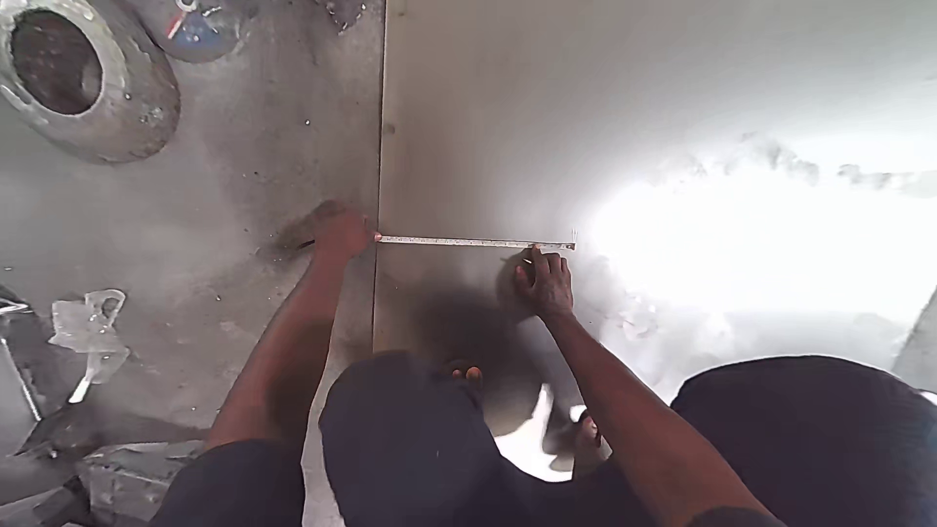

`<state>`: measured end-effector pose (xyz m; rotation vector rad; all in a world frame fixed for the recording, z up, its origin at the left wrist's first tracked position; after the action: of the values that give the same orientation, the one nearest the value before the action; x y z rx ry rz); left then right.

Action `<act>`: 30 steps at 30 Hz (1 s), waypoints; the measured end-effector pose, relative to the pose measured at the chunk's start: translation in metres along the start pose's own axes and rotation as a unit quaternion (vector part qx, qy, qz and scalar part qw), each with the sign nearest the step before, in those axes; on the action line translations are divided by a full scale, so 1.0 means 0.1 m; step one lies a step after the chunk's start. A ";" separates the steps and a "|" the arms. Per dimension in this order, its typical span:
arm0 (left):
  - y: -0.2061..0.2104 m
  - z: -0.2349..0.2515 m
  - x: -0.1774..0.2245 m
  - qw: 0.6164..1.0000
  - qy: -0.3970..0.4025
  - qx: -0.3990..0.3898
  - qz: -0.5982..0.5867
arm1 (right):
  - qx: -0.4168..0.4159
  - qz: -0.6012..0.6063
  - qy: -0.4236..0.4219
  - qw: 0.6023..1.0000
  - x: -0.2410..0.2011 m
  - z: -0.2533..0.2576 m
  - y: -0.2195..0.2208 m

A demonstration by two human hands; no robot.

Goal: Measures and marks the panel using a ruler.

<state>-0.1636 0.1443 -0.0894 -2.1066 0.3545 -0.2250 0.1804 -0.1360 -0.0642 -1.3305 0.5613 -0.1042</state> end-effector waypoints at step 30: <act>-0.07 -0.02 0.04 1.000 -0.003 0.018 0.011 | -0.427 0.056 -0.008 0.903 -1.73 0.91 0.89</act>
<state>-0.1598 0.1447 -0.0819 -2.0656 0.3667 -0.2107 0.0499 0.0339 -0.0792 -2.1420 0.7019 0.2852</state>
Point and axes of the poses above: each hand's wrist, its own z-axis towards the middle knuckle, its own y-axis out of the palm, x = y × z, the point moved 10 cm from there along z, towards the middle knuckle, and after that the axes turned 15 degrees about x, right-handed, at the moved point
